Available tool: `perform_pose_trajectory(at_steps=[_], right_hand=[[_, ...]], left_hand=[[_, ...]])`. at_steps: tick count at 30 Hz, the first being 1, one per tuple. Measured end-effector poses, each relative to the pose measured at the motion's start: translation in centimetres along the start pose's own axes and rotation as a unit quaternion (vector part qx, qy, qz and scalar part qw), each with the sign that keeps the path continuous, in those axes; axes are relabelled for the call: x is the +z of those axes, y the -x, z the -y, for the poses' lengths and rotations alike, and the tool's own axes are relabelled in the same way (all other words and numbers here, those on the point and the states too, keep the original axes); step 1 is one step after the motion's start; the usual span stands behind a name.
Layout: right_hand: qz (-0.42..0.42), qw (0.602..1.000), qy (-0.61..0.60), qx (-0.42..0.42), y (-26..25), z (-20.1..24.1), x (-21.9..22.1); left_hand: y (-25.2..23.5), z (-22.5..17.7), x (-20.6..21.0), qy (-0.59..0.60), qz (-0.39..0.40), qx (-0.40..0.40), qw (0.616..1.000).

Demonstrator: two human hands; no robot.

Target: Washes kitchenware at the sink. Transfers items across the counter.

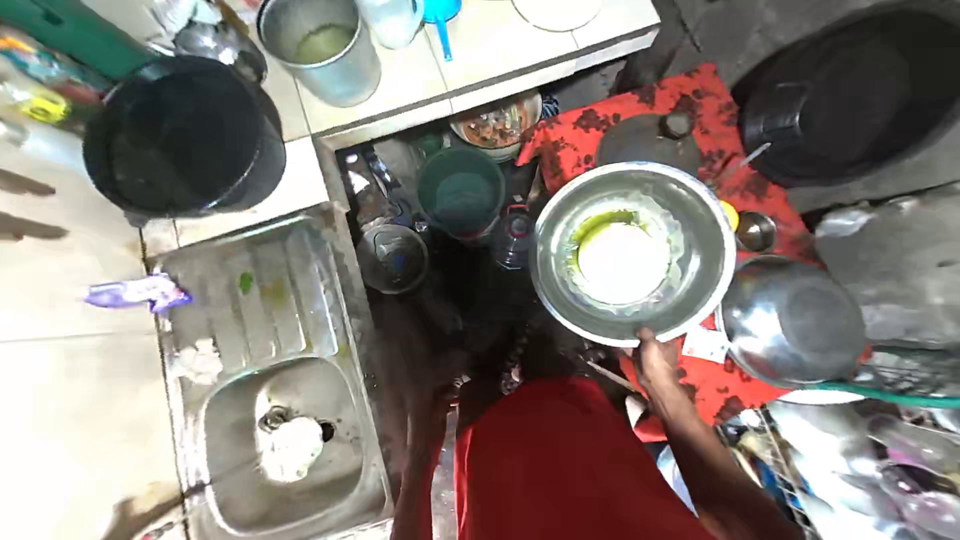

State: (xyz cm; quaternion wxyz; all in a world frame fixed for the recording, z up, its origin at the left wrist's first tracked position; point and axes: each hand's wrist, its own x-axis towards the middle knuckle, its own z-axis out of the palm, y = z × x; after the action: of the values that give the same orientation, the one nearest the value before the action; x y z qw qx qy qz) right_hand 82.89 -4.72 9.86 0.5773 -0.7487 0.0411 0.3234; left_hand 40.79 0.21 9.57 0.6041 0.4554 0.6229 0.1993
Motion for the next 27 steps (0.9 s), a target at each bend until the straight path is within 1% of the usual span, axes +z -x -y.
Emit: perform_pose_trajectory(at_steps=[2,4,5,6,8,9,12,15,17,20,24,27], right_hand=[[0.036,0.998,0.039,-0.031,2.7,0.9,2.4],[0.082,0.993,0.071,-0.056,5.3,2.0,5.7],[0.11,0.989,0.082,-0.063,6.5,2.3,7.4],[0.14,0.984,0.088,-0.065,7.5,2.4,8.9],[0.189,0.975,0.093,-0.07,9.5,2.0,12.0],[0.206,0.971,0.098,-0.078,10.8,1.7,13.7],[0.248,0.952,0.125,-0.131,14.5,0.7,17.9],[0.27,0.928,0.182,-0.182,18.0,0.4,21.3],[0.294,0.913,0.199,-0.2,20.3,0.3,23.3],[0.347,0.893,0.18,-0.224,22.7,-0.3,25.9],[0.385,0.863,0.197,-0.262,25.0,-1.1,28.7],[0.407,0.827,0.235,-0.31,26.9,-1.9,30.3]], left_hand=[[0.9,0.5,-2.3,0.012,-0.038,-0.003,0.999],[1.9,-1.1,-4.5,0.011,-0.08,-0.048,0.996],[2.4,-1.7,-5.8,0.018,-0.088,-0.074,0.993],[2.8,-1.5,-7.3,0.026,-0.093,-0.079,0.992],[2.9,2.5,-9.8,0.043,-0.127,-0.001,0.991],[3.1,3.8,-10.9,0.06,-0.142,0.024,0.988],[4.6,5.6,-14.1,0.122,-0.191,0.041,0.973],[6.7,7.2,-16.4,0.159,-0.248,0.041,0.955],[8.2,8.6,-17.4,0.184,-0.283,0.04,0.94],[10.0,11.1,-17.8,0.212,-0.323,0.047,0.921],[11.6,13.6,-17.2,0.238,-0.363,0.04,0.9],[12.3,14.9,-16.7,0.25,-0.393,0.037,0.884]])
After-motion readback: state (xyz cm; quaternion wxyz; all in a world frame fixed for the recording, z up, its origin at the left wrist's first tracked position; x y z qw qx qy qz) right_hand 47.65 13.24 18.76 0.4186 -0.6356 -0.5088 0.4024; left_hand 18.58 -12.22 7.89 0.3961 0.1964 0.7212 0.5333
